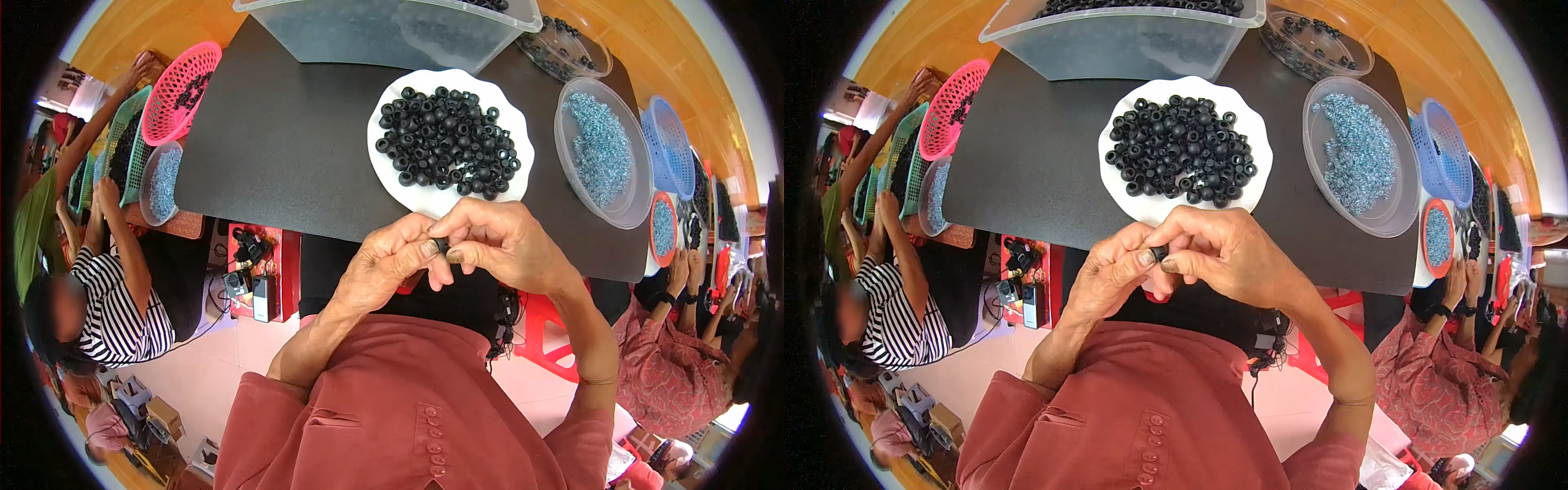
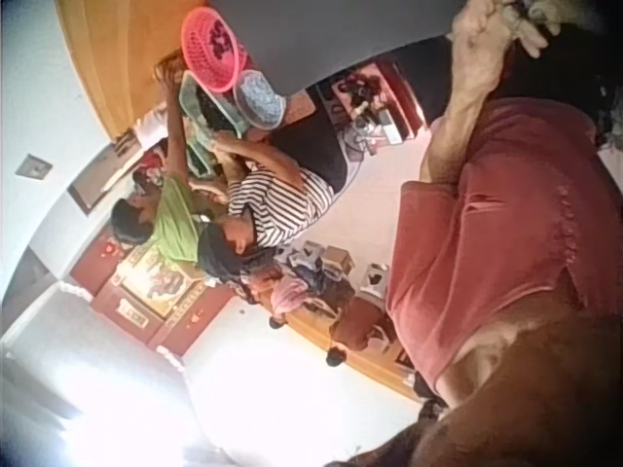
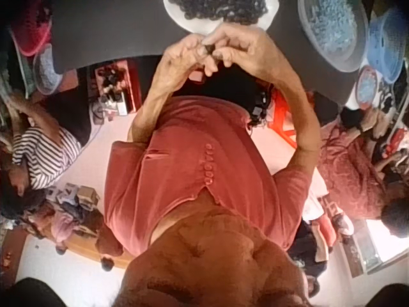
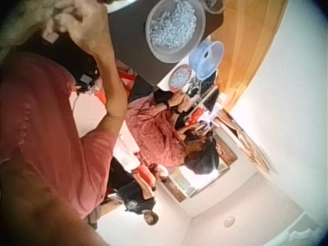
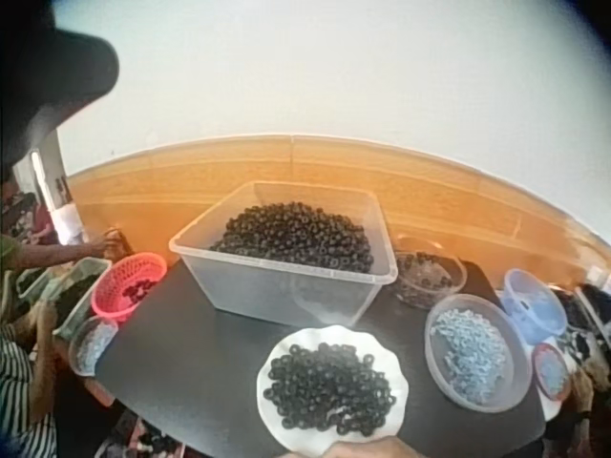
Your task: The person picks hollow black components from a plate and inserts small blue beads taken from a dish into them by hand.
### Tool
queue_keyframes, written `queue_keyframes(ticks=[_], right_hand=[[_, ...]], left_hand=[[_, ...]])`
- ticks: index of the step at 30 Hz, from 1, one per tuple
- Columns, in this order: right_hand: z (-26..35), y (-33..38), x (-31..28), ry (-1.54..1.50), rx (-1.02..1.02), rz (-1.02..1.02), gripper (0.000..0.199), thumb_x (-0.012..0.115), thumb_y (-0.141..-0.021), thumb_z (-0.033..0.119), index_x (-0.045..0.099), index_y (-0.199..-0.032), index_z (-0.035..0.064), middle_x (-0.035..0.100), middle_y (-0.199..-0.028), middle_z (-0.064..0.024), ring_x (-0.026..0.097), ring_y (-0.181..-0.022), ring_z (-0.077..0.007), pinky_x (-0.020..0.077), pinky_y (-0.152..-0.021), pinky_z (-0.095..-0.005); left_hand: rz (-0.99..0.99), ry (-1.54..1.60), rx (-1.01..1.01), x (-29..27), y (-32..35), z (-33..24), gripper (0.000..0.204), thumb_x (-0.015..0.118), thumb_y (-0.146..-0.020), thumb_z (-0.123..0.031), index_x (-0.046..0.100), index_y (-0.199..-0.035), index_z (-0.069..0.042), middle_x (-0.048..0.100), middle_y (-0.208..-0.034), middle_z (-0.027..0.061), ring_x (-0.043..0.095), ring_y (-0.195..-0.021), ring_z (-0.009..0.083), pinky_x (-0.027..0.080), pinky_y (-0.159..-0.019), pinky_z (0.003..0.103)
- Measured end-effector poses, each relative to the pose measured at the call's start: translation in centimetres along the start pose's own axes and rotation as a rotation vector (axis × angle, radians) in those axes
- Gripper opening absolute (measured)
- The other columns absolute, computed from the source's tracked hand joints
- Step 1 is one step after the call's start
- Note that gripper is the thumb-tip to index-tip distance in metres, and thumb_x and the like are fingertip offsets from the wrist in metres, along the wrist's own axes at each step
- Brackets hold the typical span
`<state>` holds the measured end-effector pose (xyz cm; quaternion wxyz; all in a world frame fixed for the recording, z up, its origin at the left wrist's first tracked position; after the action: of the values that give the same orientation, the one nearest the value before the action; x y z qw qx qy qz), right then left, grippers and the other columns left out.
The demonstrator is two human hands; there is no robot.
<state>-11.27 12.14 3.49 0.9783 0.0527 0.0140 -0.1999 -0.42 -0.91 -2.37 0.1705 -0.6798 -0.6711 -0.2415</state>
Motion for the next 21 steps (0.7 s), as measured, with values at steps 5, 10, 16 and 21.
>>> queue_keyframes(ticks=[5, 10, 16, 21], right_hand=[[0.3, 0.2, 0.4, 0.074, -0.015, -0.022, 0.007, 0.059, -0.084, -0.001, 0.058, -0.091, 0.0004, 0.06, -0.067, -0.0035, 0.055, -0.06, -0.0062, 0.0432, -0.054, -0.0207], [0.6, 0.2, 0.5, 0.134, -0.089, -0.033, 0.003, 0.057, -0.086, 0.0, 0.056, -0.088, 0.001, 0.061, -0.068, -0.0045, 0.057, -0.062, -0.006, 0.043, -0.054, -0.0213], [-1.1, -0.1, 0.2, -0.044, -0.021, -0.042, 0.011, 0.059, -0.086, 0.002, 0.056, -0.097, 0.0012, 0.057, -0.066, 0.0007, 0.048, -0.056, -0.0039, 0.0405, -0.052, -0.0204], [-1.3, 0.3, 0.3, -0.052, -0.039, -0.056, 0.013, 0.059, -0.086, 0.003, 0.056, -0.099, 0.0013, 0.058, -0.067, -0.0003, 0.048, -0.058, -0.0038, 0.0398, -0.051, -0.0205]], left_hand=[[0.026, -0.113, -0.005, 0.4, 0.0, -1.0, 0.026, 0.049, -0.096, -0.021, 0.055, -0.107, 0.002, 0.063, -0.078, 0.0074, 0.059, -0.067, 0.0108, 0.045, -0.058, 0.021], [0.046, -0.155, 0.01, 0.5, -0.3, -1.0, 0.036, 0.051, -0.094, -0.031, 0.052, -0.107, 0.003, 0.062, -0.076, 0.0087, 0.06, -0.068, 0.0135, 0.049, -0.062, 0.025], [-0.008, 0.011, -0.023, 0.5, -0.5, -0.6, 0.033, 0.048, -0.096, -0.027, 0.051, -0.109, 0.003, 0.061, -0.077, 0.0091, 0.059, -0.071, 0.0135, 0.048, -0.067, 0.027], [0.012, 0.121, -0.023, 0.5, -0.5, -0.5, 0.028, 0.045, -0.097, -0.024, 0.053, -0.105, 0.002, 0.06, -0.077, 0.0082, 0.058, -0.072, 0.0125, 0.045, -0.064, 0.024]])
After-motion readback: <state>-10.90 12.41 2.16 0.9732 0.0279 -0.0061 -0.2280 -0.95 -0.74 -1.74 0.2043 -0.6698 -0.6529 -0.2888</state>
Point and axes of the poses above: each hand's wrist, its own y-axis away from the middle knuckle, its own x-axis out of the palm, z = x × y, the point moved 2 cm from there along -y, towards the middle knuckle
